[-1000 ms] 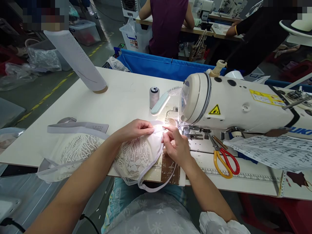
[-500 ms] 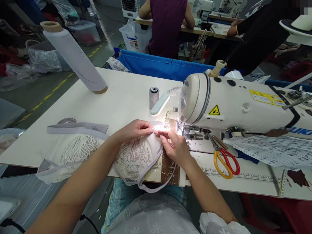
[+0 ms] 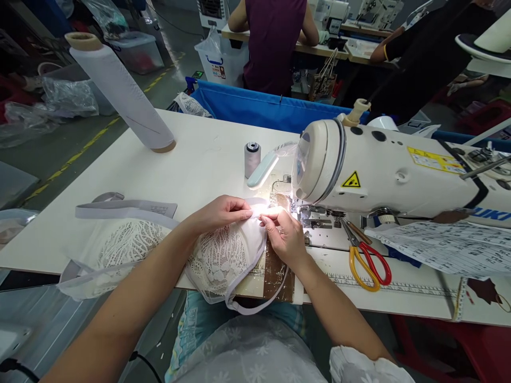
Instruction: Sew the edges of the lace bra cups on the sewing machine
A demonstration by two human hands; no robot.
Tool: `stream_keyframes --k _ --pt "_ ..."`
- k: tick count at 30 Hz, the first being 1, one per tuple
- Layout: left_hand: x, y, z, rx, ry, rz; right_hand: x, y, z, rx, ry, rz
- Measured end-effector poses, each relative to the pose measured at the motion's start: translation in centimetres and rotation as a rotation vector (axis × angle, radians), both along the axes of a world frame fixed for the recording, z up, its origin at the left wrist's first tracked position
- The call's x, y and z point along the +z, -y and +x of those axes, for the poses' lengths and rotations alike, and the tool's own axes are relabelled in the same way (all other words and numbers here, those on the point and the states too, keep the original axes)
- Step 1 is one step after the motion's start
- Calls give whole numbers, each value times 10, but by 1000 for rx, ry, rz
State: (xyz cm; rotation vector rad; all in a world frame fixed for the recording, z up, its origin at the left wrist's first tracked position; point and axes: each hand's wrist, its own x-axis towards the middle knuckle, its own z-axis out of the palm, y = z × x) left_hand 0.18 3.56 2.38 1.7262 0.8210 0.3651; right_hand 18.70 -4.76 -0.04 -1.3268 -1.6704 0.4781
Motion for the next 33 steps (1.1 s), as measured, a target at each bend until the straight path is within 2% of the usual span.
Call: stream_keyframes --k 7,24,33 --pt "-1 0 1 -2 0 5 0 -2 -1 -33 156 66" --pt "3 1 1 6 -12 -27 -5 -6 2 40 184 106" --pt "1 1 1 -8 -6 -28 -8 -7 1 60 204 211"
